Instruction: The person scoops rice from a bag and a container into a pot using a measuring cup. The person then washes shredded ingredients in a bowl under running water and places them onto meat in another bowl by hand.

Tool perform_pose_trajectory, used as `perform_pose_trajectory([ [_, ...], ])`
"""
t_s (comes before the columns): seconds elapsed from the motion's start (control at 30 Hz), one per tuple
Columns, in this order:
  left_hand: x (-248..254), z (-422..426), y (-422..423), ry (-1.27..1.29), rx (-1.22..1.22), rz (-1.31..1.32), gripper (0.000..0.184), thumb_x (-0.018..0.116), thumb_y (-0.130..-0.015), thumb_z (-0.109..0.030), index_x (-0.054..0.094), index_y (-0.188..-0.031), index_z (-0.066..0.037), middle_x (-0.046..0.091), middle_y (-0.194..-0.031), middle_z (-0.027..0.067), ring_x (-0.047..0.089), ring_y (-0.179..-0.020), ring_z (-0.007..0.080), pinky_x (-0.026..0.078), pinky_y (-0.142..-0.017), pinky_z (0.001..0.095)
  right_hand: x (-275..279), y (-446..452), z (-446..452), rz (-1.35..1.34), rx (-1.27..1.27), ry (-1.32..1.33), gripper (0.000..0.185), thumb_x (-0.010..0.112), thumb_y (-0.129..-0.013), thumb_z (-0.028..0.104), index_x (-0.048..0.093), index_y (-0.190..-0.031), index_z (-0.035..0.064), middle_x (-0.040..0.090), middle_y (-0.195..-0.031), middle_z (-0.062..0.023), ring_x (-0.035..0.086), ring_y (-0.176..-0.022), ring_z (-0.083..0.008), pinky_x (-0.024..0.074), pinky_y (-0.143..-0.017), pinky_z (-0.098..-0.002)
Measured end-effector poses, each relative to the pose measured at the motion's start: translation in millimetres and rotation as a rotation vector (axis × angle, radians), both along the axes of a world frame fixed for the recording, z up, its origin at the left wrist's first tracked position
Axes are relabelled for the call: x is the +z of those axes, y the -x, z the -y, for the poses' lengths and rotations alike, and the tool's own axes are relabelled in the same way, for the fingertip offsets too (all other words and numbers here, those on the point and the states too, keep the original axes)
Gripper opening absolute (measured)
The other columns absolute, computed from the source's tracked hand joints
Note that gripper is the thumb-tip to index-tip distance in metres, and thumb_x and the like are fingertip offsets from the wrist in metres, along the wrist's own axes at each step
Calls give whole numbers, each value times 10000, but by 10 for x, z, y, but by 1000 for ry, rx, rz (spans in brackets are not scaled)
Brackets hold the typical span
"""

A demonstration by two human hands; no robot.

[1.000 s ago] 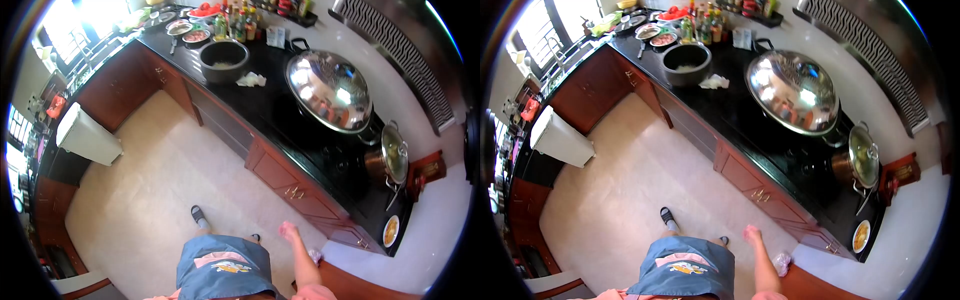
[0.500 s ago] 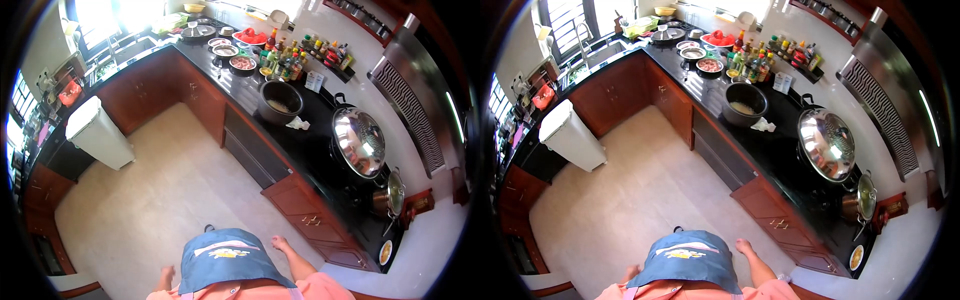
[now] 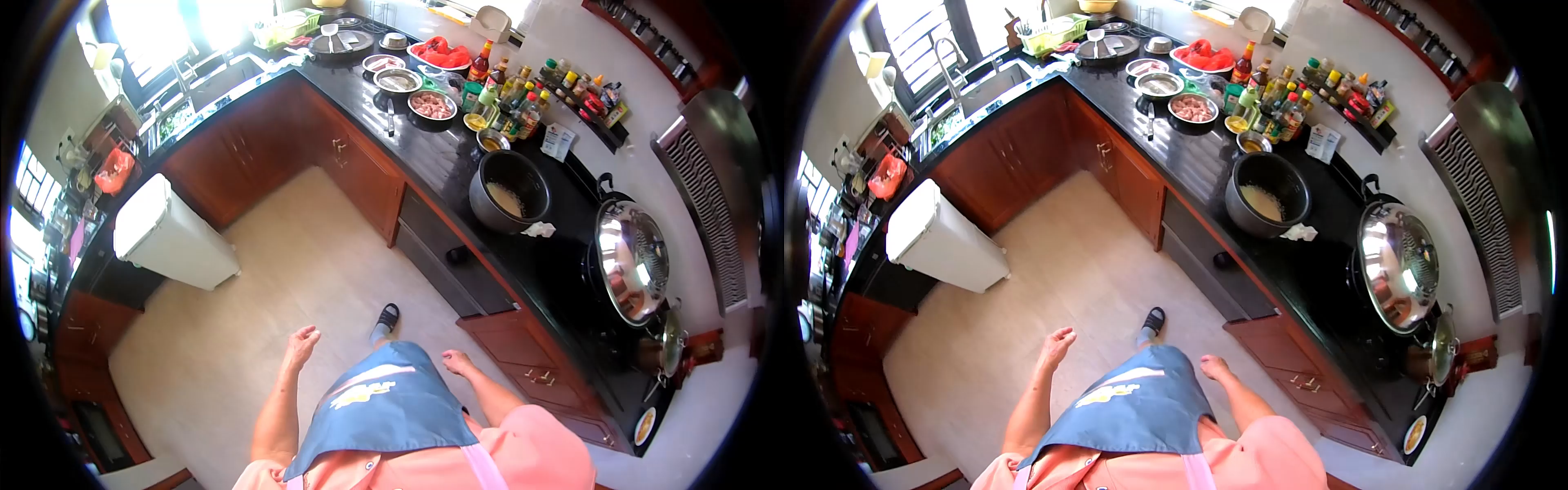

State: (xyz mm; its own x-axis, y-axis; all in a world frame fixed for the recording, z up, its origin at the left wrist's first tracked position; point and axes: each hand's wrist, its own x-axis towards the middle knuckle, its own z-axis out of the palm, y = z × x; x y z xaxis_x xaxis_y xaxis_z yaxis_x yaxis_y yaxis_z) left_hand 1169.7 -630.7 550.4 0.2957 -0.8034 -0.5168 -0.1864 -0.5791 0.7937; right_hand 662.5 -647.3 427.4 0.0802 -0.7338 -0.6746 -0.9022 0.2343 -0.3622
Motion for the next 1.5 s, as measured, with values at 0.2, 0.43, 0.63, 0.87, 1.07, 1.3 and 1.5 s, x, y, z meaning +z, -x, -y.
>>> perform_pose_trajectory([
  [0.2, -800, -515, -803, -482, 321, 68, 271, 678, -877, -266, 669, -1013, -33, 653, -801, 91, 648, -763, 204, 540, -698, 369, 58, -292, 1049, -119, 32, -184, 457, 627, -847, 277, 673, -1279, 135, 743, -1087, -140, 713, -1000, -272, 548, -906, -392],
  [0.43, -870, -1115, -788, -879, 595, -150, 165, 651, -897, -188, 650, -1013, -71, 612, -749, 72, 585, -625, 205, 492, -562, 364, 803, -1317, 2806, 127, 185, 36, 472, 582, -850, 272, 656, -1289, 115, 683, -1239, -178, 627, -1193, -347, 496, -1018, -432],
  [0.63, -806, -188, -959, -805, 412, -191, 116, 643, -906, -192, 645, -948, -84, 584, -731, 38, 557, -632, 177, 470, -568, 341, 1883, -2683, 4095, 473, 338, 66, 466, 568, -933, 292, 618, -1317, 32, 679, -1252, -199, 646, -1183, -306, 502, -1019, -394],
  [0.87, -859, 1912, -2540, -496, 379, -93, 109, 633, -917, -198, 640, -872, -99, 551, -710, -2, 524, -640, 144, 443, -575, 314, 2091, -3842, 5172, 563, 233, -6, 473, 584, -950, 254, 585, -1359, 15, 673, -1274, -157, 664, -1125, -242, 506, -1008, -382],
  [1.07, 1661, 4924, -3343, 426, 365, -378, 598, 692, -966, -329, 494, -1453, -44, 663, -1171, 33, 610, -1002, 104, 497, -885, 248, 2274, -4394, 5760, 736, -26, -34, 459, 629, -935, 228, 600, -1335, 5, 706, -1167, -88, 663, -958, -136, 543, -890, -317],
  [1.3, 4804, 6250, -3713, 1546, -501, -572, 566, 504, -1050, -225, 323, -1539, -5, 384, -1537, 273, 448, -1382, 371, 438, -1098, 403, 2748, -4491, 6381, 822, -413, -105, 462, 630, -977, 247, 561, -1380, 31, 698, -1147, -77, 680, -972, -143, 568, -807, -298],
  [1.5, 5642, 6746, -3035, 2149, -1195, 97, 561, 503, -1043, -249, 345, -1524, -8, 393, -1528, 271, 443, -1382, 372, 418, -1107, 421, 2801, -4339, 7021, 922, -596, 31, 479, 604, -1010, 254, 507, -1418, 24, 687, -1133, -75, 665, -939, -143, 564, -802, -295],
])
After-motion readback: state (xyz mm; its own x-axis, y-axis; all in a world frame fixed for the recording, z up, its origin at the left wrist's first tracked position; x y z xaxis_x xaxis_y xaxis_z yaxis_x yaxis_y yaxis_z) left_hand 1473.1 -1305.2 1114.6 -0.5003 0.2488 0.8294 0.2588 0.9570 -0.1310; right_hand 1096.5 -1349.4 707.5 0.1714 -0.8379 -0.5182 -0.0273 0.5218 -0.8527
